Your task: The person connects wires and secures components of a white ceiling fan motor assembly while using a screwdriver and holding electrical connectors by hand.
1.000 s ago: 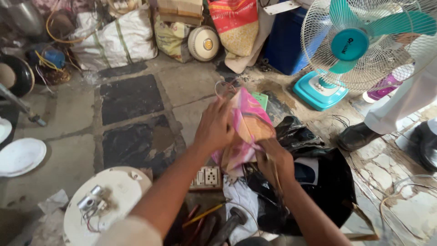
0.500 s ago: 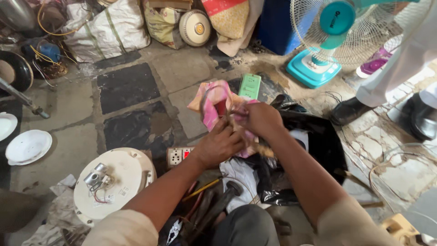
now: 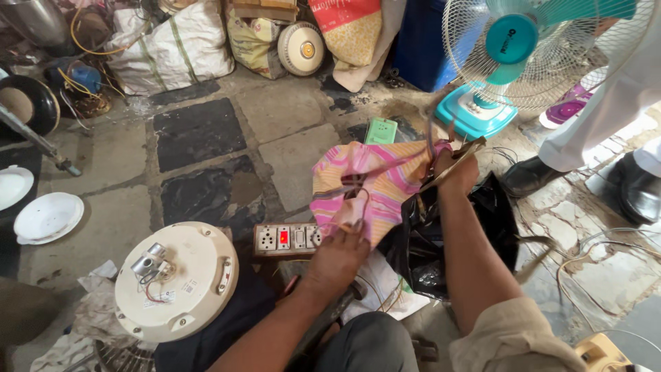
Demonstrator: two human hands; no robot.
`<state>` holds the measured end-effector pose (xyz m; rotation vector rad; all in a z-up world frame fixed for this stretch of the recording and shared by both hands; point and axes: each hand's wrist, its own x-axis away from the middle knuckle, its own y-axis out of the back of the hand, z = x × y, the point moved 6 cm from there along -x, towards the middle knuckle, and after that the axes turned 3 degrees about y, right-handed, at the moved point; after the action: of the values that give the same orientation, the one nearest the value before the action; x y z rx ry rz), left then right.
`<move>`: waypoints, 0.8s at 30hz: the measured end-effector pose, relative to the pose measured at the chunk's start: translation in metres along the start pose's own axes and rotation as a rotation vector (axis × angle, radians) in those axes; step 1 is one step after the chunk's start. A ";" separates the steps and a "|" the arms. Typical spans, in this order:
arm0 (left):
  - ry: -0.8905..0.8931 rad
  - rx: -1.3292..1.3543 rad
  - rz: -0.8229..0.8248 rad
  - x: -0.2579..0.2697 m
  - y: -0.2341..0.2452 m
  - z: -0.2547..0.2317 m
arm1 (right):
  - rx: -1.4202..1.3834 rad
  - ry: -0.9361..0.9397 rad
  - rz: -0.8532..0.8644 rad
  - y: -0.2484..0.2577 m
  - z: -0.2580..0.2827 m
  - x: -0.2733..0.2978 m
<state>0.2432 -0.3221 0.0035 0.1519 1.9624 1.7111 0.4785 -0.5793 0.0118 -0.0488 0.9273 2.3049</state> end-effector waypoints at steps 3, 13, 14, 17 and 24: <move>0.049 0.029 -0.263 0.001 0.009 0.027 | 0.047 -0.040 0.071 -0.006 -0.027 -0.025; 0.071 0.107 -0.127 -0.009 0.054 0.059 | -0.620 0.050 0.598 0.000 0.006 -0.017; 0.064 0.090 -0.101 -0.007 0.058 0.055 | -0.576 0.022 0.646 0.017 0.008 -0.012; 0.082 0.110 -0.124 0.009 0.073 0.039 | -0.352 0.587 0.313 0.111 0.014 0.014; 0.256 0.367 -0.323 0.111 0.094 -0.020 | -0.835 -0.604 0.528 0.104 -0.119 0.117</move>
<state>0.1155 -0.2758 0.0597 -0.2548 2.3259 1.2030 0.3022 -0.6462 -0.0449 0.5648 -0.3981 2.7670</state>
